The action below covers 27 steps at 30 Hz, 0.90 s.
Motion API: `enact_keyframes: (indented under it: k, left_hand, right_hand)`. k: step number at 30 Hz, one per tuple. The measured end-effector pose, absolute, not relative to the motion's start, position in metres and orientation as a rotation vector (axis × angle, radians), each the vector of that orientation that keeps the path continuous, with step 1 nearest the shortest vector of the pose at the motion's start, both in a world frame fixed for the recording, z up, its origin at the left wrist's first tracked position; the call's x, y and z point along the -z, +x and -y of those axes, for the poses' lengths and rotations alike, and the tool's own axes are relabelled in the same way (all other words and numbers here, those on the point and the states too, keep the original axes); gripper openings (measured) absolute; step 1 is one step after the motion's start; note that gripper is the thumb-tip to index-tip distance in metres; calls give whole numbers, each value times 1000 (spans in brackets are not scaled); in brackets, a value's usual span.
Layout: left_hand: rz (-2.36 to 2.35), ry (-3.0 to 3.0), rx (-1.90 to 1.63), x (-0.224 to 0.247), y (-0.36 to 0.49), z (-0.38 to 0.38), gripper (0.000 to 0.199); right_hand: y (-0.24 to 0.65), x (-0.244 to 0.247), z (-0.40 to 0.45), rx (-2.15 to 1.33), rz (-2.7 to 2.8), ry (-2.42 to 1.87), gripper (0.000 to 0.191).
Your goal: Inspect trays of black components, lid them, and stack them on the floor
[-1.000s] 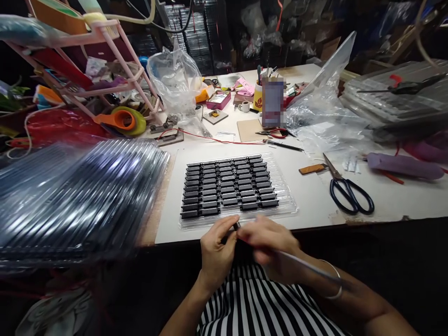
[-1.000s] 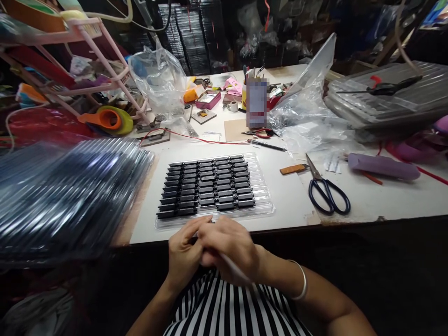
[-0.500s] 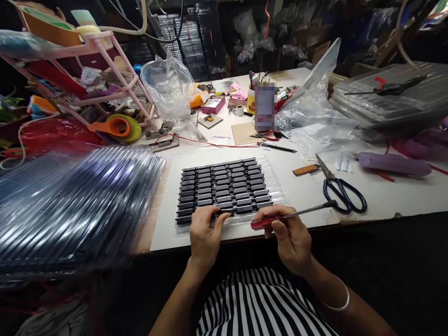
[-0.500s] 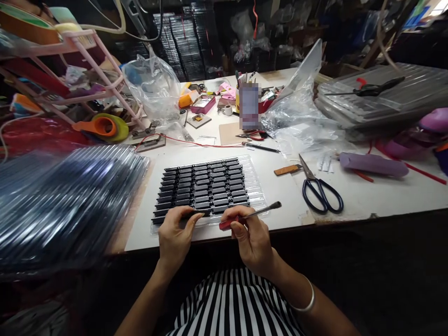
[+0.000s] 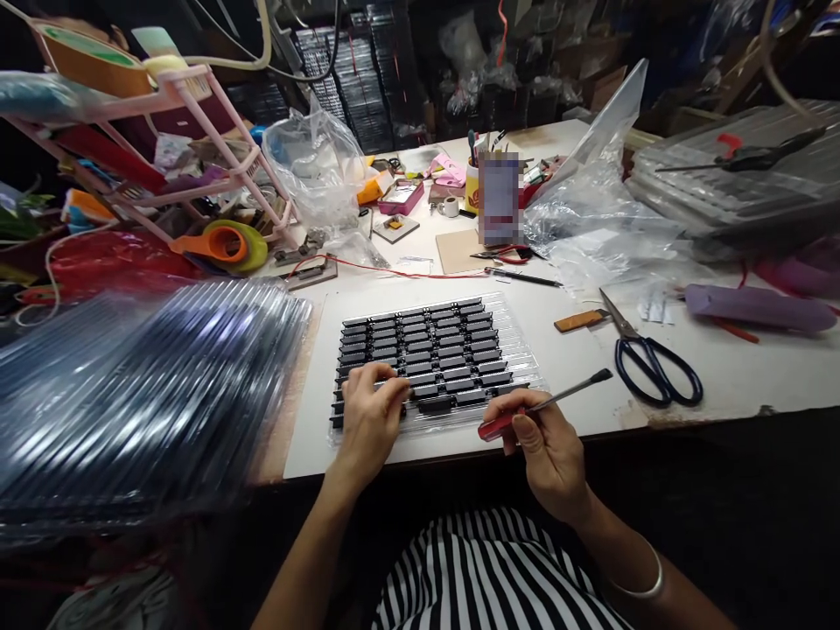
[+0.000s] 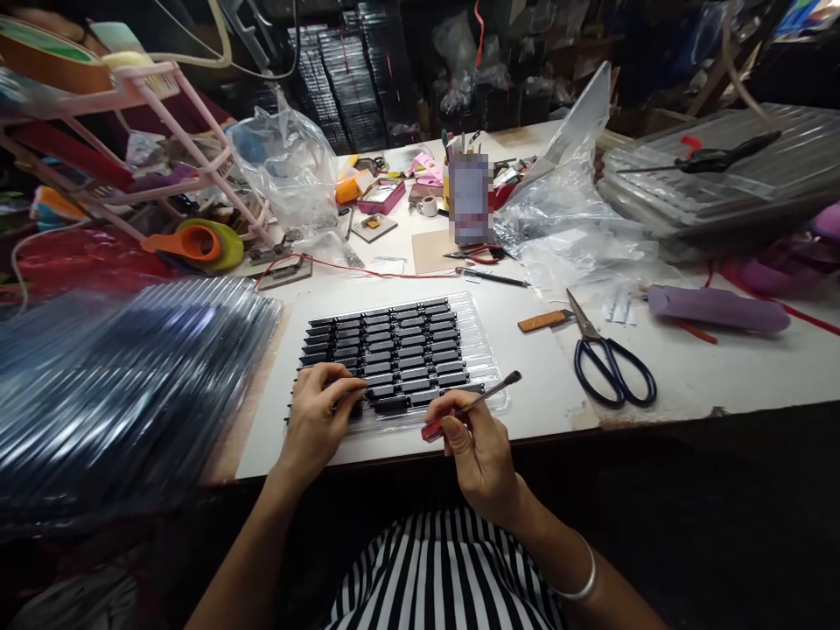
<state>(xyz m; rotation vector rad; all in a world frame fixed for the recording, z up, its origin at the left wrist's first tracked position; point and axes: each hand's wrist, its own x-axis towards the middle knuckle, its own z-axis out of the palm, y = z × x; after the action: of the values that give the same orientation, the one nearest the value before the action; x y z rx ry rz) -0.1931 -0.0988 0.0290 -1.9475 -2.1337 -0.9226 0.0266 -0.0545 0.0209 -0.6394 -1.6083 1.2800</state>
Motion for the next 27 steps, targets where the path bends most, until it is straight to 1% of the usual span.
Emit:
enact_keyframes:
  k: [3,6,12,16,18,20,24,26,27]
  left_hand:
    - [2147,-2098,667,-30,-189,92,11]
    - [2135,-2156,551,-29,-187,88,14]
    - [2032,-2175,652,-24,-191,88,14]
    - [2008,-2187,606,-24,-193,87,11]
    - [2016,-2180,618,-24,-194,87,9]
    - [2033,-2159,663,-24,-195,88,7]
    - [2060,-2099,677,-23,-195,90,4]
    - [2088,-2097,631,-24,-193,89,3]
    - [2105,-2103,615,-26,-192,89,3]
  right_hand:
    - [28,-21,56,-1283,1618,-634,15]
    - [30,-21,57,-1272,1642,-639,13]
    - [26,-16,69,-1347,1784,-597,13]
    - [20,-18,80,-1317,1976,-489,13]
    - [17,-20,84,-1355,2014,-530,16]
    - [17,-22,87,-1568,1958,-653,20]
    - [15,-19,85,-2224,1598,-822,31]
    - [12,-16,81,-2437,1431,-803,36]
    - [10,-15,79,-2485,1373,-780,38]
